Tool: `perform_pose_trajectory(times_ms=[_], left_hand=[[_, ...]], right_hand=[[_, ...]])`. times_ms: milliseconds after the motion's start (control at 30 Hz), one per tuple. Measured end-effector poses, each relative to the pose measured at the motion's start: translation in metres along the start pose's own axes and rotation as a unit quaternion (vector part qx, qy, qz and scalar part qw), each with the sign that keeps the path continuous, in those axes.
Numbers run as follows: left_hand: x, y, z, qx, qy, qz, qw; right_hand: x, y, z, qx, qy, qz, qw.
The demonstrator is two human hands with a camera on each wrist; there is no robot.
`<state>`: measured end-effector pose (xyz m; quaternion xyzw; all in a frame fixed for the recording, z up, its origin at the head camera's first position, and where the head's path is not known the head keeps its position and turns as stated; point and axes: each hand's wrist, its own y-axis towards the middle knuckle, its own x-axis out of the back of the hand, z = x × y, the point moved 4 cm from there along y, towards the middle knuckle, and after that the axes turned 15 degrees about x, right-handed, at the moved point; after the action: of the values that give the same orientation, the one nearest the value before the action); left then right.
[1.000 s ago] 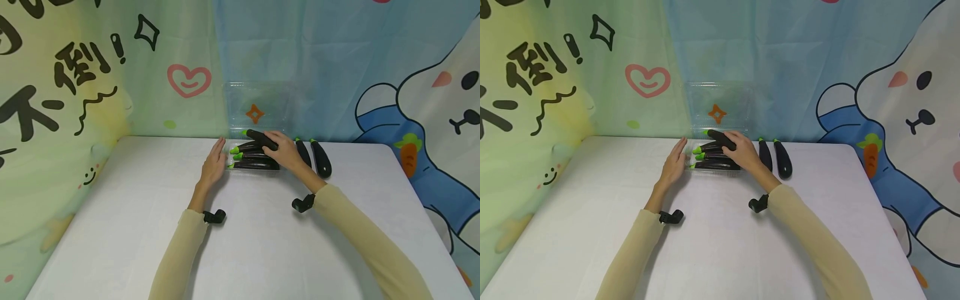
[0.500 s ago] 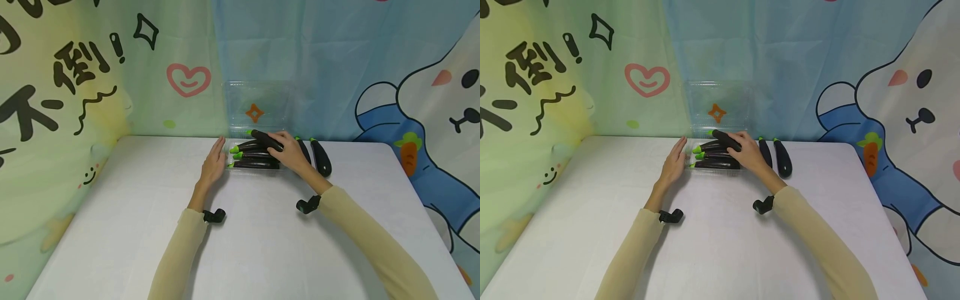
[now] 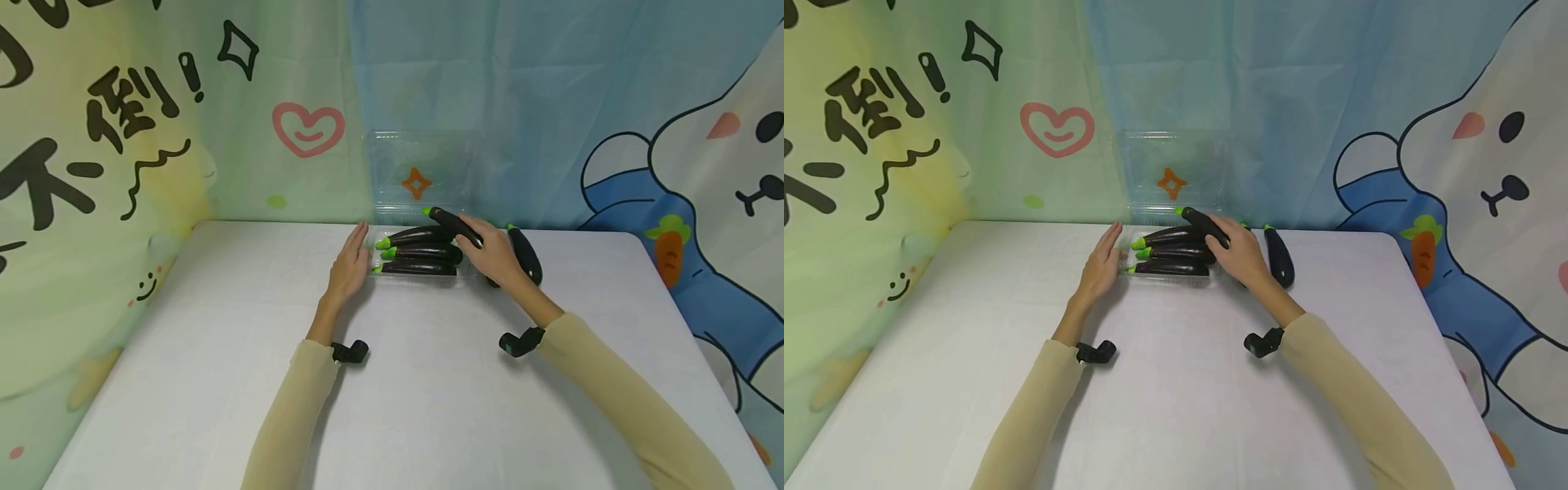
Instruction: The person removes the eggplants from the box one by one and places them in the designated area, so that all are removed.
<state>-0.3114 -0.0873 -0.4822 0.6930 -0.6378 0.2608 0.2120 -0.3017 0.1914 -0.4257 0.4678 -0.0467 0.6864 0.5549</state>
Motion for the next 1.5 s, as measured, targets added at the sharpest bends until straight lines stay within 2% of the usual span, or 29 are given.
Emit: perform_pose_trajectory(times_ms=[333, 567, 833, 1067, 1500], left_hand=[[-0.001, 0.0, 0.001, 0.005, 0.006, 0.009, 0.9999], [0.001, 0.0, 0.0, 0.008, 0.004, 0.005, 0.9999], [0.0, 0.0, 0.0, 0.005, 0.004, 0.008, 0.9999], [0.0, 0.0, 0.001, 0.004, 0.006, 0.004, 1.0], [-0.001, 0.001, 0.001, 0.004, 0.001, 0.006, 1.0]], right_hand=[[0.014, -0.012, -0.013, -0.02, -0.019, -0.043, 0.9987], [0.025, -0.019, -0.015, -0.008, -0.035, -0.05, 0.9981], [0.044, -0.037, -0.034, 0.004, -0.079, -0.133, 0.988], [0.06, -0.05, -0.057, -0.06, -0.096, -0.161, 0.9805], [0.078, -0.071, -0.078, -0.146, -0.094, -0.167, 0.9706]])
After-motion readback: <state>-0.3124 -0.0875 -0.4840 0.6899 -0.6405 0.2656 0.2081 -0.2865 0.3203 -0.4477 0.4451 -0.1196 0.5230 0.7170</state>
